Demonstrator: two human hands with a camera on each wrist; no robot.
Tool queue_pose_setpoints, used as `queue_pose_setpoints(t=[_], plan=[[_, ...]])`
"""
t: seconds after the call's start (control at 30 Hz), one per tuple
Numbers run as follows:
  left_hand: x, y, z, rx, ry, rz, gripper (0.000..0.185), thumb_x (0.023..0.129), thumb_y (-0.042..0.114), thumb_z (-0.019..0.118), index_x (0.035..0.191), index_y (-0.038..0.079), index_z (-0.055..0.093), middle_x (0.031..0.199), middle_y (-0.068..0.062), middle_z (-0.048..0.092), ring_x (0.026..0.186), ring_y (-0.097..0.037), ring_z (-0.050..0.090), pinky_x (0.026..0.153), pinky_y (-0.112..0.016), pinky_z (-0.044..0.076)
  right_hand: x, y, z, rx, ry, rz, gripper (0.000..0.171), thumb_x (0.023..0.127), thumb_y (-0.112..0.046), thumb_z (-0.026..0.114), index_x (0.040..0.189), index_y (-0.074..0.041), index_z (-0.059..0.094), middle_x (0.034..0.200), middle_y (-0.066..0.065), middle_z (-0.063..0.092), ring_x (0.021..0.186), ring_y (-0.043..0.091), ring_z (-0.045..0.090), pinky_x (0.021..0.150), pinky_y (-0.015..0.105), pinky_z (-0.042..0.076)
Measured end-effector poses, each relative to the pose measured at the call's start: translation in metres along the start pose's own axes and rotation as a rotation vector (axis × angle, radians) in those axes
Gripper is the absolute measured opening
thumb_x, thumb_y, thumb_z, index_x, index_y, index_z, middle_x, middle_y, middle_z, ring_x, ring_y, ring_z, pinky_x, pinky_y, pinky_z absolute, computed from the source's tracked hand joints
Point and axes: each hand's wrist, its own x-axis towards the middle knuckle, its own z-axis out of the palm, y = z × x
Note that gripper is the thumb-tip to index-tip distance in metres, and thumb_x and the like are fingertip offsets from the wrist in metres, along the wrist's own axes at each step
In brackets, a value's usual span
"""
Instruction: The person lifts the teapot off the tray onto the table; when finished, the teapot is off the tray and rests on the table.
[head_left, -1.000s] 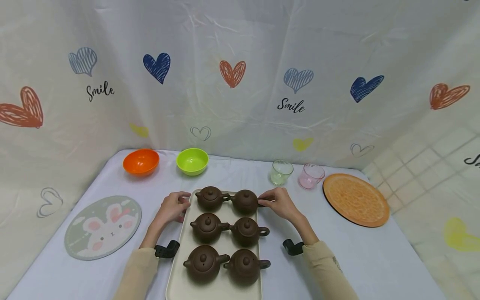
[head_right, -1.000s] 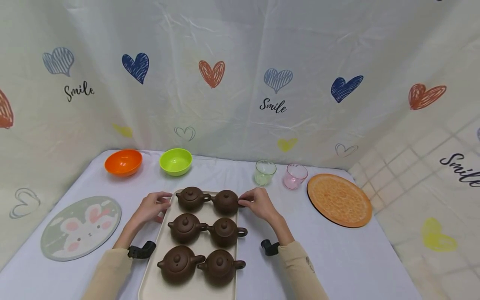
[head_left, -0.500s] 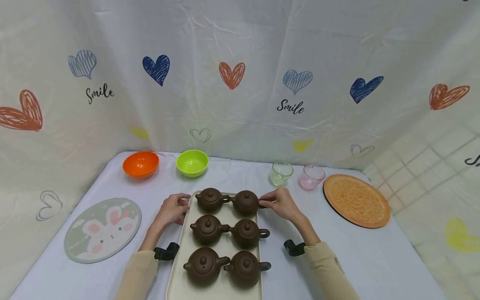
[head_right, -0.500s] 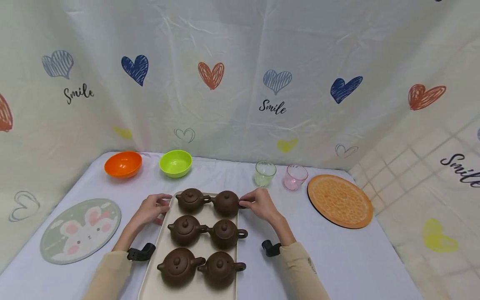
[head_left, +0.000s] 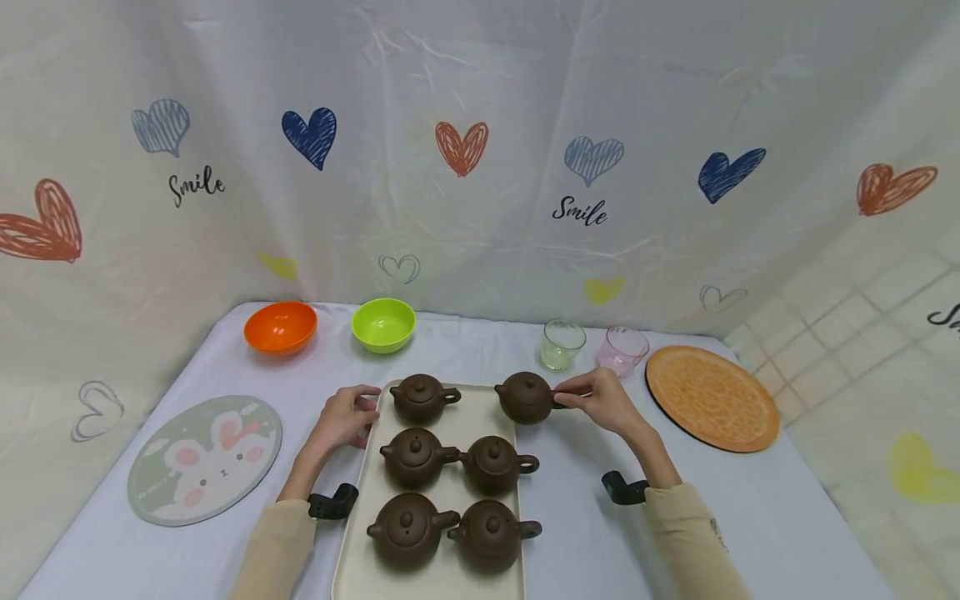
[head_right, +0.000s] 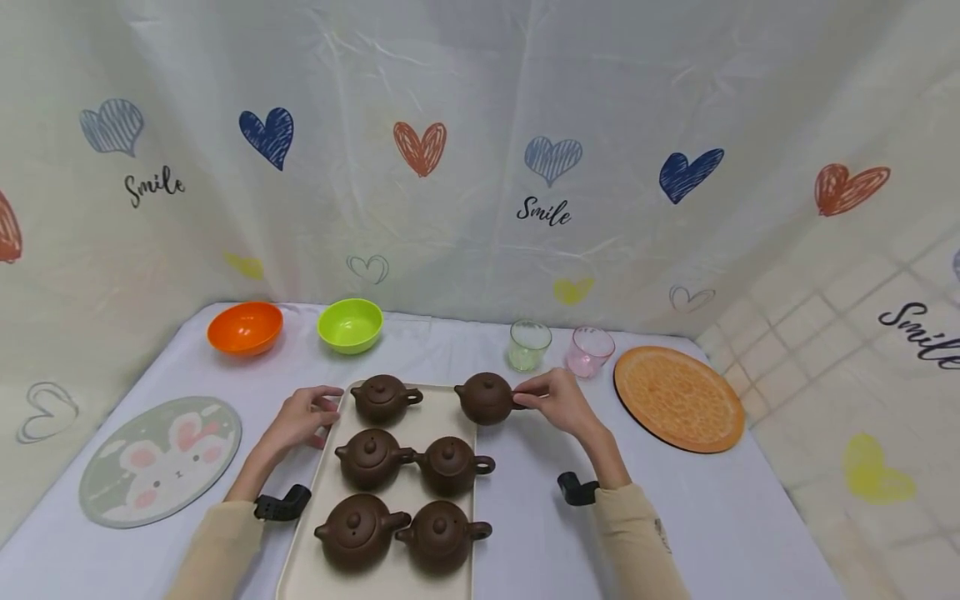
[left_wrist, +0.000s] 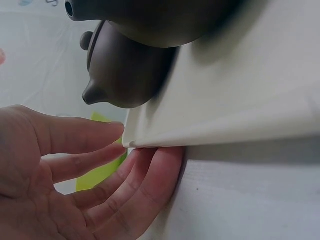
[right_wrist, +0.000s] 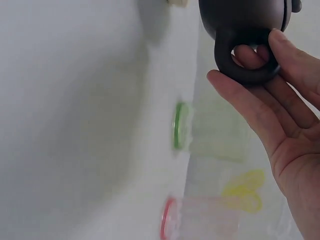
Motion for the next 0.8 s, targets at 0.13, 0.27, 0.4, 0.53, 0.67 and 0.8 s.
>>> queue_pose_setpoints(t=[0.13, 0.27, 0.4, 0.53, 0.67, 0.8], plan=[[0.000, 0.002, -0.001, -0.006, 0.002, -0.004, 0.046, 0.085, -0.002, 0.059, 0.130, -0.003, 0.054, 0.106, -0.024, 0.061, 0.075, -0.023, 0.064, 0.051, -0.034, 0.058, -0.007, 0.011, -0.016, -0.025, 0.007, 0.015, 0.017, 0.083, -0.007, 0.072, 0.096, 0.003, 0.075, 0.087, 0.014, 0.073, 0.078, 0.021, 0.071, 0.067, 0.022, 0.056], [-0.002, 0.003, -0.001, -0.004, 0.002, -0.006, 0.049, 0.082, -0.004, 0.059, 0.130, -0.004, 0.053, 0.105, -0.023, 0.061, 0.074, -0.023, 0.064, 0.052, -0.035, 0.059, -0.017, 0.017, -0.030, -0.075, 0.014, 0.055, 0.017, 0.083, -0.010, 0.072, 0.096, 0.002, 0.075, 0.086, 0.011, 0.074, 0.078, 0.018, 0.070, 0.066, 0.021, 0.055], [-0.002, 0.002, -0.001, 0.003, 0.003, -0.002, 0.050, 0.080, -0.005, 0.059, 0.130, -0.004, 0.053, 0.104, -0.023, 0.061, 0.074, -0.024, 0.064, 0.051, -0.035, 0.058, -0.025, 0.024, -0.041, -0.066, 0.015, 0.054, 0.017, 0.083, -0.007, 0.071, 0.096, 0.005, 0.074, 0.087, 0.014, 0.073, 0.078, 0.016, 0.070, 0.066, 0.021, 0.055], [-0.003, 0.002, 0.000, 0.007, 0.008, -0.010, 0.049, 0.080, -0.005, 0.060, 0.129, -0.003, 0.054, 0.103, -0.022, 0.062, 0.074, -0.023, 0.063, 0.051, -0.034, 0.058, -0.033, 0.033, -0.051, -0.063, 0.027, 0.051, 0.017, 0.083, -0.005, 0.071, 0.096, 0.006, 0.073, 0.088, 0.015, 0.073, 0.077, 0.010, 0.069, 0.066, 0.020, 0.055], [-0.003, 0.002, 0.000, 0.009, 0.009, -0.009, 0.050, 0.080, -0.005, 0.060, 0.129, -0.003, 0.054, 0.102, -0.022, 0.062, 0.073, -0.022, 0.064, 0.051, -0.034, 0.058, -0.040, 0.040, -0.062, -0.063, 0.022, 0.042, 0.017, 0.083, -0.004, 0.070, 0.096, 0.008, 0.073, 0.088, 0.017, 0.072, 0.075, 0.008, 0.068, 0.065, 0.020, 0.055], [-0.002, 0.003, -0.001, 0.005, 0.010, -0.005, 0.050, 0.080, -0.005, 0.059, 0.130, -0.003, 0.054, 0.103, -0.022, 0.062, 0.073, -0.022, 0.064, 0.051, -0.034, 0.058, -0.045, 0.048, -0.073, -0.057, 0.015, 0.046, 0.018, 0.084, -0.003, 0.069, 0.097, 0.010, 0.072, 0.088, 0.018, 0.072, 0.074, 0.009, 0.068, 0.064, 0.020, 0.054]])
